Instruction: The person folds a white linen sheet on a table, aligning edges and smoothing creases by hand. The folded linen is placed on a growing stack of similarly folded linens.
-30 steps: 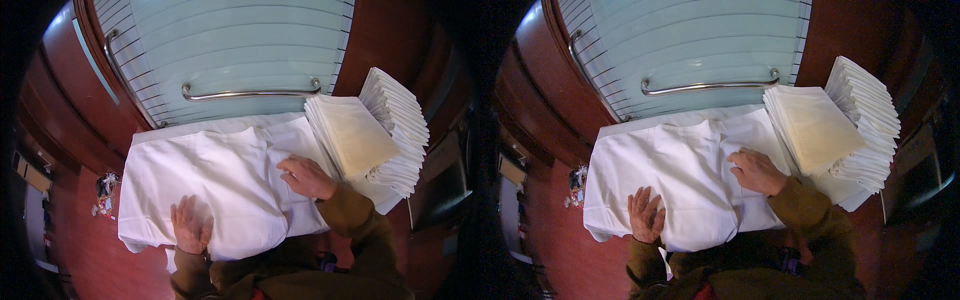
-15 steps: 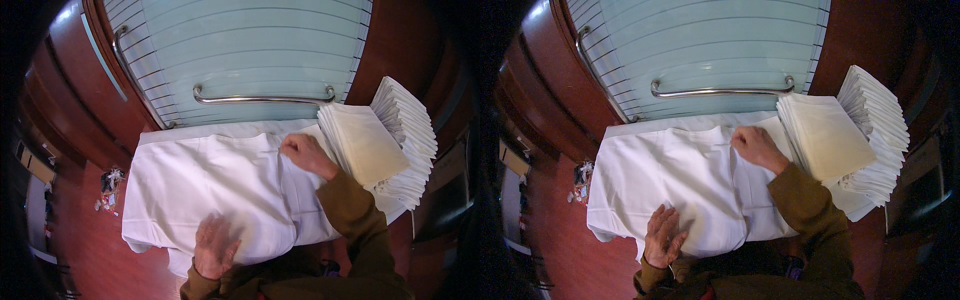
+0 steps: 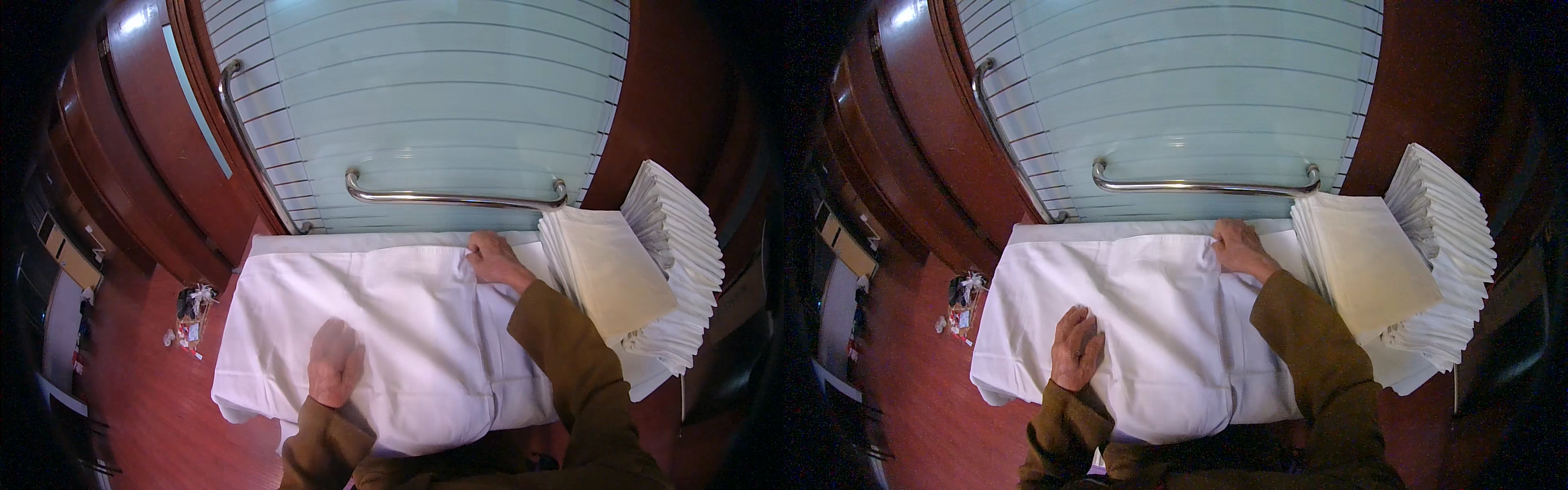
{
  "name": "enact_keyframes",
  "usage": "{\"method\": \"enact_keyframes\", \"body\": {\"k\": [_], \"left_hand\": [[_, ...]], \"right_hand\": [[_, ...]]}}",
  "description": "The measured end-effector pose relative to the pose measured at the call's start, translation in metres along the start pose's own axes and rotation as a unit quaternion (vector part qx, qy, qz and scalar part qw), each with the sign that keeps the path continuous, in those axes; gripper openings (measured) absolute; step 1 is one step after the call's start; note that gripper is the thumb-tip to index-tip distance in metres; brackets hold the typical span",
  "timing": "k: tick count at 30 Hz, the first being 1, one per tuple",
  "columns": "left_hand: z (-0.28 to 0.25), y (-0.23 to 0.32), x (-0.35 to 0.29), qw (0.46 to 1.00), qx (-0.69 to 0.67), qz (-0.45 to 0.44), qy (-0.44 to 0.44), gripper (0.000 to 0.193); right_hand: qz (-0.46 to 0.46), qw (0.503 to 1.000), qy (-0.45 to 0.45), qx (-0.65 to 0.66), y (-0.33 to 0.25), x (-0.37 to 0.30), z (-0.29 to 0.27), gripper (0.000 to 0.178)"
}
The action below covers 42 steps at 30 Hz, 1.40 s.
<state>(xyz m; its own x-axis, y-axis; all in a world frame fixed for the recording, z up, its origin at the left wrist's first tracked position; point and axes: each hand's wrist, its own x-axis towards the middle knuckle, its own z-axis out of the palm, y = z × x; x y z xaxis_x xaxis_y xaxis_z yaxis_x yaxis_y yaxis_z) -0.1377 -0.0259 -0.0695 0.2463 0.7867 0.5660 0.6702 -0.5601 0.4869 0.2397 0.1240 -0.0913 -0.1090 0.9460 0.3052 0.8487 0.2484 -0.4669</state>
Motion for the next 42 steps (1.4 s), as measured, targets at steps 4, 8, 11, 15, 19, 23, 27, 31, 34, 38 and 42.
{"method": "enact_keyframes", "body": {"k": [4,8,11,15,19,23,27,31,34,38,42], "left_hand": [[0.005,-0.009,-0.008,0.999,0.033,0.008,-0.016,0.036],[0.005,-0.006,-0.003,0.997,0.066,0.038,-0.022,0.035],[0.005,-0.004,-0.001,0.993,0.082,0.087,0.003,0.033],[0.007,-0.002,-0.002,0.995,0.074,0.073,-0.001,0.033],[0.009,0.002,-0.004,0.997,0.059,0.053,0.0,0.032],[0.01,0.006,-0.005,0.997,0.065,0.041,0.005,0.03],[0.009,0.007,-0.005,0.996,0.067,0.062,0.01,0.028],[0.01,0.006,-0.004,0.995,0.068,0.071,0.025,0.028],[0.01,0.007,-0.005,0.995,0.065,0.065,0.029,0.028],[0.008,0.007,-0.005,0.997,0.049,0.056,0.022,0.029],[0.009,0.005,-0.006,0.995,0.073,0.066,0.017,0.029]], "right_hand": [[0.029,0.997,0.07,-0.027,0.014,0.005,0.004,0.015],[0.024,0.997,0.055,-0.043,0.019,0.006,0.007,0.012],[0.062,0.997,0.049,-0.013,0.022,0.003,-0.001,0.01],[0.085,0.991,0.014,-0.099,0.018,-0.006,-0.023,0.016],[0.125,0.98,-0.088,-0.129,0.014,-0.004,-0.044,0.022],[0.135,0.972,-0.162,-0.101,0.019,0.002,-0.049,0.021],[0.077,0.982,-0.118,-0.127,0.028,0.002,-0.048,0.021],[0.092,0.966,-0.141,-0.197,0.036,0.003,-0.054,0.021],[0.081,0.967,-0.096,-0.221,0.041,0.001,-0.055,0.021],[0.085,0.975,-0.034,-0.205,0.04,-0.004,-0.047,0.024],[0.056,0.981,0.066,-0.175,0.025,-0.014,-0.051,0.02]]}}
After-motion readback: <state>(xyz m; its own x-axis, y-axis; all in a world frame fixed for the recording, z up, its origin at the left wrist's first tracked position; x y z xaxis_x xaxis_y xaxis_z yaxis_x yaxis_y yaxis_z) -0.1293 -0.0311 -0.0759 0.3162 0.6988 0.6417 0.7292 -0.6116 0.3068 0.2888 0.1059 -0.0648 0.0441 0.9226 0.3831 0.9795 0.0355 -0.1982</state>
